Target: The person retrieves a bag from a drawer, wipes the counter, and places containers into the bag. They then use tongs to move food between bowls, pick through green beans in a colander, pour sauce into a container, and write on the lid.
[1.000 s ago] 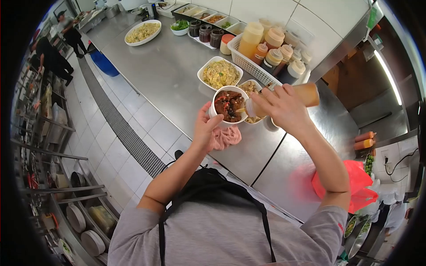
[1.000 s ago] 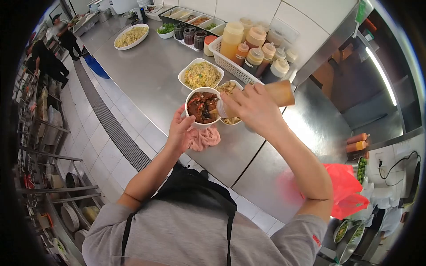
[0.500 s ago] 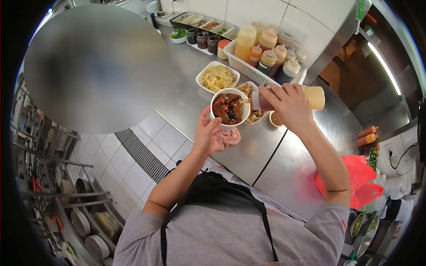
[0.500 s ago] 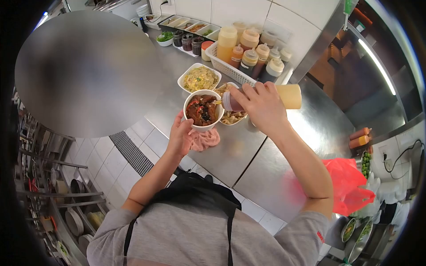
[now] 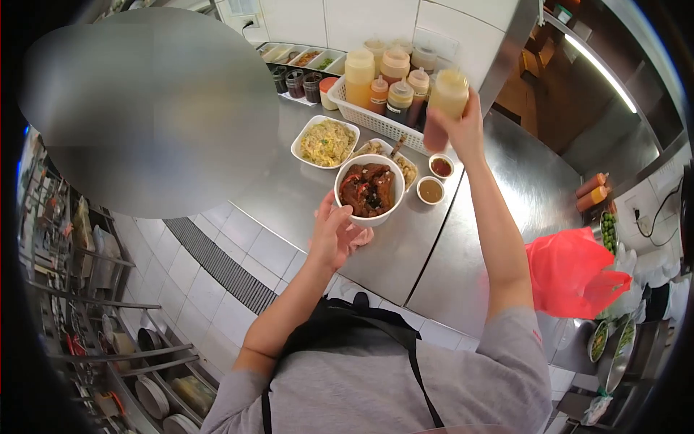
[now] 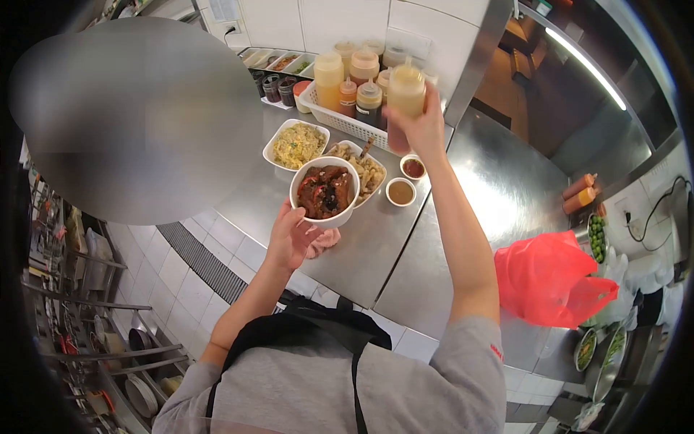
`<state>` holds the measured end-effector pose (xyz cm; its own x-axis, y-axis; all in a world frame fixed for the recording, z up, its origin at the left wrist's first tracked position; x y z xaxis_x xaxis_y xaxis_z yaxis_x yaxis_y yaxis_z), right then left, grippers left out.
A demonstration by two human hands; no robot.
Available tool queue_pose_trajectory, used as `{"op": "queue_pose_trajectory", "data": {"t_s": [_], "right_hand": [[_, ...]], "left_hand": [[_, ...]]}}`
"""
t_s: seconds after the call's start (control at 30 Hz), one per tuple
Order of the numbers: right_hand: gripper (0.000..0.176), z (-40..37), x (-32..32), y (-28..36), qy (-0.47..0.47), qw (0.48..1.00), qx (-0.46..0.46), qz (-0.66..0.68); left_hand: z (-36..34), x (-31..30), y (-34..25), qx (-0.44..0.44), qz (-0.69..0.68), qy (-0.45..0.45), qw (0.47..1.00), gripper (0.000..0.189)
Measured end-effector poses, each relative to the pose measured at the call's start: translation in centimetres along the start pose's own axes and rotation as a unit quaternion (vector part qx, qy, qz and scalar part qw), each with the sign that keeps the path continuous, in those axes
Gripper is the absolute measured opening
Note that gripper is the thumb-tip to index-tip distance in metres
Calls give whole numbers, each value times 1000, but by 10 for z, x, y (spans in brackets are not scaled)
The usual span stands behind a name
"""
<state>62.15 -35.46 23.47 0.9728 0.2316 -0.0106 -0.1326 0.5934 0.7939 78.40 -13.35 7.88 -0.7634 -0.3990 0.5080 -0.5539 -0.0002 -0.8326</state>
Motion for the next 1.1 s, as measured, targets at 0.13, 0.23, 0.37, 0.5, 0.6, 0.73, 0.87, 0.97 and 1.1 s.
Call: {"op": "queue_pose_trajectory", "data": {"t_s": [0.13,0.23,0.37,0.5,0.6,0.73,0.87,0.97,1.1], "right_hand": [[77,22,-3,-46,-112,992,-41,-34],[77,12,5,-91,-134,988,2,-70],[88,-1,14,-114,-133,970,-44,-196],[58,-32,-9,-55,-207,966,-88,-131],[23,-95,-41,-16,-126,985,-39,-109],[16,-262,-115,49,-123,957,-48,-259],[32,-431,-230,100,-240,867,232,-370],[50,-496,-300,149,-260,826,188,-464],[68,-493,-386,173,-265,771,216,-537]], "left_hand": [[-21,-6,6,-5,19,18,1000,64],[-38,-19,19,-19,60,6,998,64],[-56,-30,37,-56,91,-16,994,60],[-64,-15,55,-74,113,70,988,57],[-69,-10,73,-99,76,96,987,48],[-89,10,104,-136,80,151,976,48],[-124,50,145,-166,115,231,952,57],[-147,79,176,-197,133,270,933,58],[-158,119,212,-215,138,271,928,57]]}}
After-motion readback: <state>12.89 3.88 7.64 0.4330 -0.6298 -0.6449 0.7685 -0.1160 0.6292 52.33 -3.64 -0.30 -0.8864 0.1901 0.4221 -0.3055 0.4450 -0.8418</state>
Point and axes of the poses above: each hand's wrist, its own z-axis towards the middle knuckle, its own x-axis out of the palm, y = z × x, the point moved 10 cm from there along z, towards the middle knuckle, and after that the axes turned 12 degrees about z, right-handed, at the moved point
